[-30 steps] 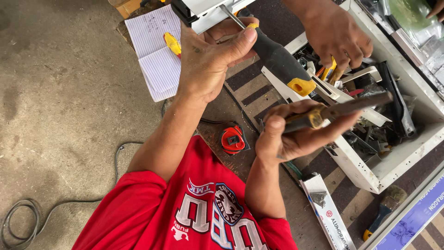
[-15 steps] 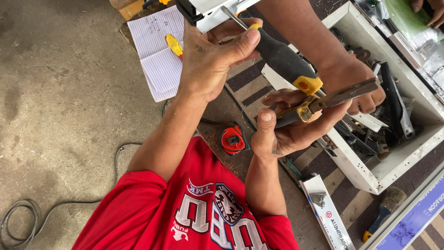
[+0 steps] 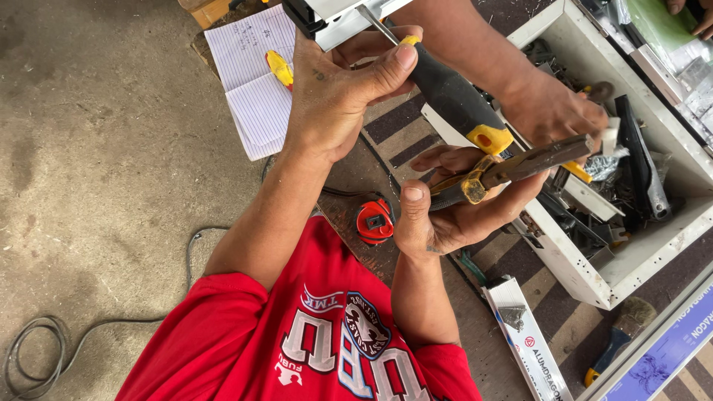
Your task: The person assembles a white aluminum window frame by joining two profile pieces at a corner. They use a screwdriver to tighten screws and a hammer to tap the screwdriver handle for additional force. The person also uses a yellow power drill and a tape measure during the process.
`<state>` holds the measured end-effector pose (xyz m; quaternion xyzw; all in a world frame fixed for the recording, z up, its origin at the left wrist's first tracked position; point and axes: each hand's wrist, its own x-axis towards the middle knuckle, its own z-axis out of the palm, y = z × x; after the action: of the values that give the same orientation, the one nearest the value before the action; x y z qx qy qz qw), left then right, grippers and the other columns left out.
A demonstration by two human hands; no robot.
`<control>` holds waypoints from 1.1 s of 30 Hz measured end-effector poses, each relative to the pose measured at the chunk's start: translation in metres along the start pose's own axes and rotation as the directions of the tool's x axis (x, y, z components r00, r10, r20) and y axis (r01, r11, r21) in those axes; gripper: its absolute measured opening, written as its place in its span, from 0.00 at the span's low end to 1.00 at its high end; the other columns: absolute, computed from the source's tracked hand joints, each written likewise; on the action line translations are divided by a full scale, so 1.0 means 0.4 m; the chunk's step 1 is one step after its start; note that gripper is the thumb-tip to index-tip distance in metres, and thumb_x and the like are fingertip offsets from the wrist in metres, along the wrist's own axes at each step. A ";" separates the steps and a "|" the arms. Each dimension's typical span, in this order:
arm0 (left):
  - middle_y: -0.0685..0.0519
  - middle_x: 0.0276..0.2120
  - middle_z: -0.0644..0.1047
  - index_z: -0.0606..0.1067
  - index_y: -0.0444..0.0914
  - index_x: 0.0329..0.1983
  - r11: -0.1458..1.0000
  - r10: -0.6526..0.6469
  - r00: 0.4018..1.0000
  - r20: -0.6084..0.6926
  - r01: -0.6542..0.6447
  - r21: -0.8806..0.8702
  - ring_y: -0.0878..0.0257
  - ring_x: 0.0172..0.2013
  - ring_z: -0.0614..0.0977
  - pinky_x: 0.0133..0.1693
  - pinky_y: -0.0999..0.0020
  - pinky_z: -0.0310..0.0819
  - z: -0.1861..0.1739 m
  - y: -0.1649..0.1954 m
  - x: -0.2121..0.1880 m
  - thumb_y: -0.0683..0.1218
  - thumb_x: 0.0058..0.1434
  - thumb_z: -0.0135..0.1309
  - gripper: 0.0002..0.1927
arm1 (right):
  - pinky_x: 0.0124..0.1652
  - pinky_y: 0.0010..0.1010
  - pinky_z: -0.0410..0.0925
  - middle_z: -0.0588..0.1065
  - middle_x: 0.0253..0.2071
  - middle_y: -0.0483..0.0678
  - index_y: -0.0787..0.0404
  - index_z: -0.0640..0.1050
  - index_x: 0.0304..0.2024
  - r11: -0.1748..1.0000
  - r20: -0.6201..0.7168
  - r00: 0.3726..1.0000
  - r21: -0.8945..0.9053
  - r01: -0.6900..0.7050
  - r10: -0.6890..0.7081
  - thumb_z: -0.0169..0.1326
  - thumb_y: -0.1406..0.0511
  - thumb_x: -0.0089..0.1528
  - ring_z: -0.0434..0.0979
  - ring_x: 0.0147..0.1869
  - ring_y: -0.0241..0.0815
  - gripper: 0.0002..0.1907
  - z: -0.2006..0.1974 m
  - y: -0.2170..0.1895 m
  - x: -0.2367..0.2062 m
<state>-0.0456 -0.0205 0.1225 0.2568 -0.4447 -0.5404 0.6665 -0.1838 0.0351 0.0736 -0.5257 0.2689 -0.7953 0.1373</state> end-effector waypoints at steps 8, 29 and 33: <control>0.40 0.45 0.84 0.69 0.31 0.60 0.999 -0.009 1.000 -0.013 0.010 0.032 0.54 0.44 0.89 0.44 0.58 0.93 0.002 0.000 -0.002 0.39 0.66 0.66 0.23 | 0.37 0.31 0.75 0.74 0.42 0.47 0.49 0.45 0.79 0.998 -0.029 0.998 0.002 -0.062 0.062 0.65 0.60 0.65 0.76 0.36 0.36 0.51 0.000 -0.053 -0.031; 0.43 0.44 0.85 0.73 0.32 0.57 0.998 -0.056 0.998 -0.027 0.056 0.027 0.58 0.42 0.89 0.41 0.63 0.92 0.004 0.014 -0.009 0.45 0.64 0.68 0.23 | 0.38 0.31 0.74 0.75 0.40 0.51 0.48 0.46 0.77 0.990 -0.020 0.995 0.104 -0.095 0.098 0.69 0.60 0.65 0.76 0.38 0.40 0.52 0.009 -0.059 -0.072; 0.43 0.44 0.85 0.74 0.32 0.57 0.999 -0.050 0.998 -0.029 0.050 0.010 0.57 0.42 0.89 0.41 0.61 0.92 -0.002 0.003 -0.009 0.44 0.64 0.68 0.22 | 0.36 0.30 0.72 0.74 0.41 0.49 0.46 0.47 0.78 0.984 -0.038 0.990 0.126 -0.129 0.135 0.69 0.61 0.64 0.74 0.38 0.39 0.52 0.014 -0.071 -0.060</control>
<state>-0.0444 -0.0166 0.1221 0.2793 -0.4314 -0.5507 0.6577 -0.1672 0.0686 0.0732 -0.4788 0.2565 -0.8115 0.2155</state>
